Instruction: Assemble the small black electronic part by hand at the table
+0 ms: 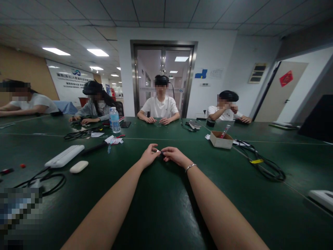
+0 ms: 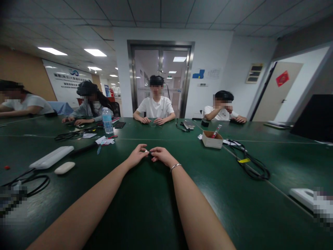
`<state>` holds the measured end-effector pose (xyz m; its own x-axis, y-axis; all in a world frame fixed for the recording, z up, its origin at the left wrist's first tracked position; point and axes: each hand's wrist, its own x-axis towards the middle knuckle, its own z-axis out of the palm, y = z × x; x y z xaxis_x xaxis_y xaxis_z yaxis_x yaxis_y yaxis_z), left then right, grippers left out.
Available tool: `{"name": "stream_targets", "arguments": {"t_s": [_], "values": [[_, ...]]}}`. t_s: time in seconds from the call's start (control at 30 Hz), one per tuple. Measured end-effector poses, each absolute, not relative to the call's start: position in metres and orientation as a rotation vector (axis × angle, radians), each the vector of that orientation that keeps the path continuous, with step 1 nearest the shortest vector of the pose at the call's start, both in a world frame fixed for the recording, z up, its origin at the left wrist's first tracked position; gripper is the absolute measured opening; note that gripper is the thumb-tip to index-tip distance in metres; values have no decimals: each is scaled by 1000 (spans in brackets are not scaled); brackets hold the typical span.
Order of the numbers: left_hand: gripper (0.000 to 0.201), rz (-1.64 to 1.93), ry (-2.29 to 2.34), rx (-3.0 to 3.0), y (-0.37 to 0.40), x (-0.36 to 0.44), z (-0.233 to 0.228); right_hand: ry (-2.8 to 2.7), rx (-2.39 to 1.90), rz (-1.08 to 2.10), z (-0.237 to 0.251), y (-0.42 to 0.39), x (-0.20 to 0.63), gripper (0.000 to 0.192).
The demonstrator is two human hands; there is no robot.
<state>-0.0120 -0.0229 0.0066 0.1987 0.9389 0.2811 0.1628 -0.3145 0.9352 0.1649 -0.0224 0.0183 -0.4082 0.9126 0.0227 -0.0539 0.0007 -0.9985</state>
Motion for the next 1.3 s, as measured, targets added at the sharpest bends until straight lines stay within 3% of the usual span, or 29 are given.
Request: {"name": "stream_targets", "arguments": {"t_s": [0.1,0.37,1.3], "values": [[49,1222,1017,1629,-23,-12,8,-1482,-930,1525,19,-23,165,16],[31,1167,1082,1704,-28,-12,11,-1491,-938,1524,20,-24,164,17],[35,1104,1239,1886,-31,-14,10,-1527,-970,1496,21,-24,162,18]]}}
